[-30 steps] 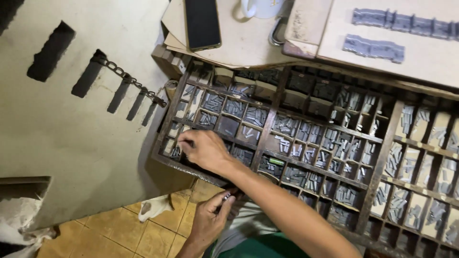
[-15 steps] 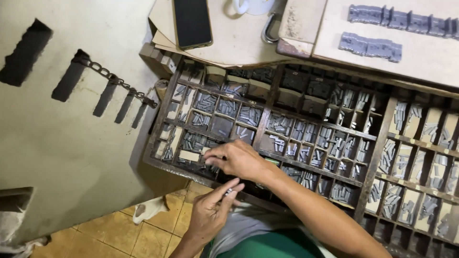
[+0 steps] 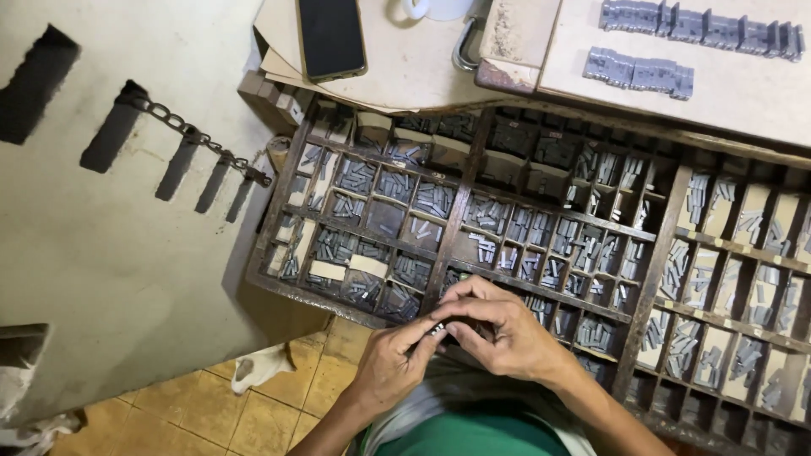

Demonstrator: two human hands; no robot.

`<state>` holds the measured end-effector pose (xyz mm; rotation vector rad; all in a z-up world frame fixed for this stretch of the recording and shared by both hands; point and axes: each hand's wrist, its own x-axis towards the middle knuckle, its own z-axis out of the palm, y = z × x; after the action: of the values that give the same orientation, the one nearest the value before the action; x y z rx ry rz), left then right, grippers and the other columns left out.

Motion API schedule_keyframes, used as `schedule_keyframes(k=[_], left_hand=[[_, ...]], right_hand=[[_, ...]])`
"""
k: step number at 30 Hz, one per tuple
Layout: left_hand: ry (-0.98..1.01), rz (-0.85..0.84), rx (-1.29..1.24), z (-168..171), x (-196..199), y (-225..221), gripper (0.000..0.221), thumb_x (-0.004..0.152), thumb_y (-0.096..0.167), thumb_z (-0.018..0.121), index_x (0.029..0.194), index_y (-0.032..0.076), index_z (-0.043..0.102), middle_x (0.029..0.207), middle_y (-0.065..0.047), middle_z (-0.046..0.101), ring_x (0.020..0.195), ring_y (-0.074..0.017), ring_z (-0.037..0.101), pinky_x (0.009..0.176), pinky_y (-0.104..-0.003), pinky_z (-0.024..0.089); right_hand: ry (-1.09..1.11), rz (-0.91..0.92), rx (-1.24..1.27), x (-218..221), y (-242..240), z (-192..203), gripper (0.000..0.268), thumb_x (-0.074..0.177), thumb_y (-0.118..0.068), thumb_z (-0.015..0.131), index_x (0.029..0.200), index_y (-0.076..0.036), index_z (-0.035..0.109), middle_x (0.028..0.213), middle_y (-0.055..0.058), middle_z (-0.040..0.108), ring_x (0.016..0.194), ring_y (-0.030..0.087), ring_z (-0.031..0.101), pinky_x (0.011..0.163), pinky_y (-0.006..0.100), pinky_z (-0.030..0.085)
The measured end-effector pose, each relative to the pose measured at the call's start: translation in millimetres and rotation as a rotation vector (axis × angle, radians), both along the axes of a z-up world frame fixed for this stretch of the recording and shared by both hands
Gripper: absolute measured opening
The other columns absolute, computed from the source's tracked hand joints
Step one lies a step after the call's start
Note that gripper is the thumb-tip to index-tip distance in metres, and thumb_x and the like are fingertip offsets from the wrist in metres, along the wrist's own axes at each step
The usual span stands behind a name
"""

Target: Selecting and arranging individual metal type characters from a compartmentalized storage drawer onto a layout board for manual printing.

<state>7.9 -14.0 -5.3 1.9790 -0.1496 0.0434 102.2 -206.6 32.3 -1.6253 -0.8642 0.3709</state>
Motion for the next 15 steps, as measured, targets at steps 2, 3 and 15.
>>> schedule_keyframes(k=[2, 3, 15], left_hand=[[-0.031, -0.009, 0.028, -13.1, -2.1, -0.4, 0.035, 0.103, 0.026, 0.056, 0.132, 0.007, 0.066, 0.118, -0.012, 0.078, 0.076, -0.016, 0.083, 0.069, -0.029, 0.07], [-0.063, -0.019, 0.054, -19.8, -2.5, -0.7, 0.038, 0.105, 0.031, 0.054, 0.134, 0.008, 0.064, 0.114, -0.015, 0.079, 0.076, -0.0173, 0.084, 0.065, -0.029, 0.072], [0.355, 0.17, -0.195, -26.5, -26.0, 7.2, 0.042, 0.099, 0.033, 0.06, 0.134, 0.01, 0.068, 0.079, -0.005, 0.086, 0.059, -0.01, 0.081, 0.052, -0.021, 0.07]], right_hand=[[-0.016, -0.007, 0.014, -1.4, -0.6, -4.2, 0.027, 0.091, -0.005, 0.067, 0.115, -0.012, 0.077, 0.11, 0.007, 0.067, 0.09, 0.015, 0.065, 0.074, 0.027, 0.056], [-0.034, -0.014, 0.025, -1.6, -1.0, -6.3, 0.027, 0.09, -0.005, 0.067, 0.114, -0.011, 0.077, 0.109, 0.008, 0.066, 0.082, 0.012, 0.063, 0.061, 0.022, 0.054], [0.052, -0.137, -0.147, 24.0, 63.8, -7.4, 0.027, 0.101, -0.03, 0.058, 0.114, -0.012, 0.072, 0.117, 0.01, 0.077, 0.104, 0.022, 0.076, 0.091, 0.035, 0.064]])
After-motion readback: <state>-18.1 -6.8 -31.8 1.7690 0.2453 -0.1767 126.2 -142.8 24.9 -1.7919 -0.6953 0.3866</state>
